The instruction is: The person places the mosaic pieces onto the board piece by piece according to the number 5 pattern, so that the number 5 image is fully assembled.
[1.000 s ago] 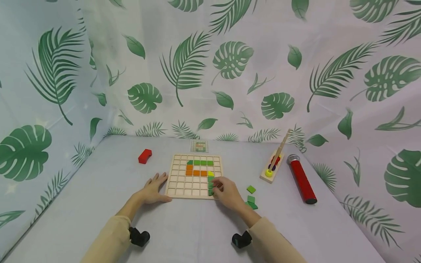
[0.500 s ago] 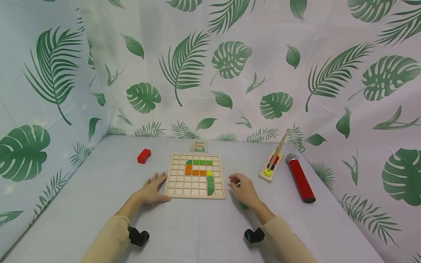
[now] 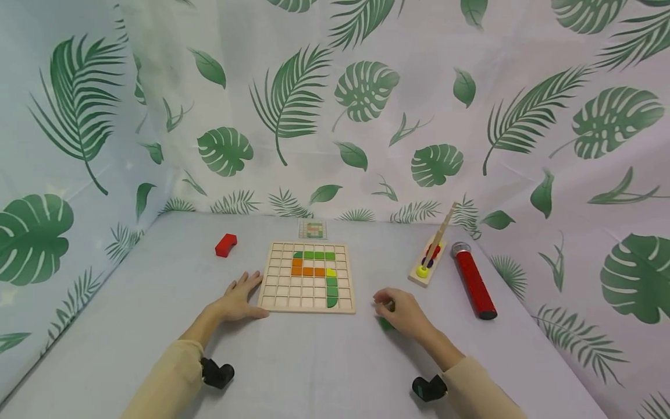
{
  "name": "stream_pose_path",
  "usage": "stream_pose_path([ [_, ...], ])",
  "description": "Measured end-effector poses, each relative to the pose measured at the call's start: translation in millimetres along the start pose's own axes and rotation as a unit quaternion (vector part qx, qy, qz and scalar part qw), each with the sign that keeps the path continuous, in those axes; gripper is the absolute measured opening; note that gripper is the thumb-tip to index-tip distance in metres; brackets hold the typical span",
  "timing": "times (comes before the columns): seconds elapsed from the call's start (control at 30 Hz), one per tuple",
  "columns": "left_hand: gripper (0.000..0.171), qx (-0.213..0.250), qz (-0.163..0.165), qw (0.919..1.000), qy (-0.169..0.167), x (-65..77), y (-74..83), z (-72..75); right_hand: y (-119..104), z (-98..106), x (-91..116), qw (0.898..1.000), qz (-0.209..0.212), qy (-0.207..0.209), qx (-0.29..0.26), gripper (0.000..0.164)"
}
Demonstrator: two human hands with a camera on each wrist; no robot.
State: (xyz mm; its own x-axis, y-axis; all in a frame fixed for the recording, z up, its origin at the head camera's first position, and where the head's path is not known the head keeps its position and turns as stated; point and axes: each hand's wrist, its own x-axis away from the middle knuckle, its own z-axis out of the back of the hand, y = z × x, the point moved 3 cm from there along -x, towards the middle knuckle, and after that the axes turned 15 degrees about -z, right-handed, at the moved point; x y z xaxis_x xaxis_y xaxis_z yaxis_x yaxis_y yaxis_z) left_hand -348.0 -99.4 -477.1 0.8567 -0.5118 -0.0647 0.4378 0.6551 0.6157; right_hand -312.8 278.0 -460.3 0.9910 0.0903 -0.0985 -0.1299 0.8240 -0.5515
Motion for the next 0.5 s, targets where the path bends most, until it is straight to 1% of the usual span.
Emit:
stream_pose_path([
  [0.13,0.092,-0.003,-0.003,1.0000,-0.001,-0.8,0.1,0.8,2,4,11,0.998,0.037,-0.014,0.042,0.026],
  [0.2,0.092,-0.004,-0.005,1.0000,0.001,-0.9,-0.1,1.2,2,5,16,0.997,0.040,-0.020,0.059,0.030],
  [0.3,0.092,-0.003,-0.006,1.0000,0.002,-0.9,-0.6,1.6,4,5,22,0.996,0.035,-0.023,0.077,0.035],
  [0.4,0.092,0.000,-0.005,1.0000,0.000,-0.9,-0.7,1.5,7,6,27,0.995,0.037,-0.013,0.087,0.038],
  [0.5,0.092,0.002,-0.002,1.0000,-0.004,-0.8,-0.7,0.6,12,6,32,0.995,0.044,0.000,0.085,0.037],
])
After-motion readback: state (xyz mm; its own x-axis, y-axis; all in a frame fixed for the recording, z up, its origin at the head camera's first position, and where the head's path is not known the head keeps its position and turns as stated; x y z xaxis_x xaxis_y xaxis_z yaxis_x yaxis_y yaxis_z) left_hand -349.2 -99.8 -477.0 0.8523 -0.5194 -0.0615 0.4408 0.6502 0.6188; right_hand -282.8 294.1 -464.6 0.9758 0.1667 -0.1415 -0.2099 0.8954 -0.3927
